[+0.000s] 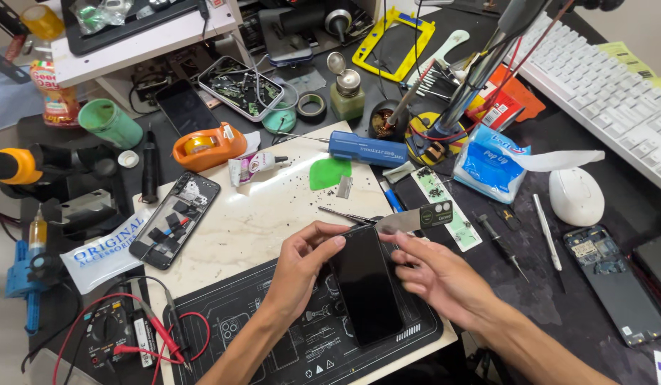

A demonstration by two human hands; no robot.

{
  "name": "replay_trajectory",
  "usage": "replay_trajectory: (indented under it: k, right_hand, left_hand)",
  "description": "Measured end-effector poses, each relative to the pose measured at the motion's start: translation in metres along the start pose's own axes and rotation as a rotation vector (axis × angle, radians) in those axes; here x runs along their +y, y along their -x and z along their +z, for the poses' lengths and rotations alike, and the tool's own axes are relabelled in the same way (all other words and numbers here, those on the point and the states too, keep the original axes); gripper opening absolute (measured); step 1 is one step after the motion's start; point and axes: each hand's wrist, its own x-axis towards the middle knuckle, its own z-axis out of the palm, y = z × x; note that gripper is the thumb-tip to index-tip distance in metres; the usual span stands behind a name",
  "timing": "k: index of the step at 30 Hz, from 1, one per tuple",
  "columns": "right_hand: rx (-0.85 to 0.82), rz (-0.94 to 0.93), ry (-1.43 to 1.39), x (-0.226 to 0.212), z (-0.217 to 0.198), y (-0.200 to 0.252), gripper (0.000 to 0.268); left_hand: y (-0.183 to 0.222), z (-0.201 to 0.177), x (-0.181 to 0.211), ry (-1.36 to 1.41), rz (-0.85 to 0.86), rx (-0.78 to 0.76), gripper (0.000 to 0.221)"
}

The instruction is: The person applies a small tool to the edges of a phone screen and uses a thin card to pry open the device case while holding it on a repair mat.

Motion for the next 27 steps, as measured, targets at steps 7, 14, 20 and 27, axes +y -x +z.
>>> replay_trajectory:
  k: [7,14,20,27]
  right_hand:
    - [0.051,-0.256,0.092,0.009,0.014,-0.029,0.024]
    - [0.032,-0.336,0.197,0.002,0.012,-0.034,0.022]
    - [0.024,-0.357,0.306,0.002,0.014,-0.034,0.026]
    - [-0.011,-0.354,0.277,0.002,0.025,-0.043,0.021]
  left_hand:
    - [0.001,0.004,0.0,0.093,-0.065,0.025,0.022]
    - [0.005,0.01,-0.013,0.02,0.079,-0.018,0.014]
    - [0.007,0.015,-0.014,0.238,-0.05,-0.07,0.019]
    - [0.006,0.022,-0.004,0.347,-0.017,-0.083,0.023]
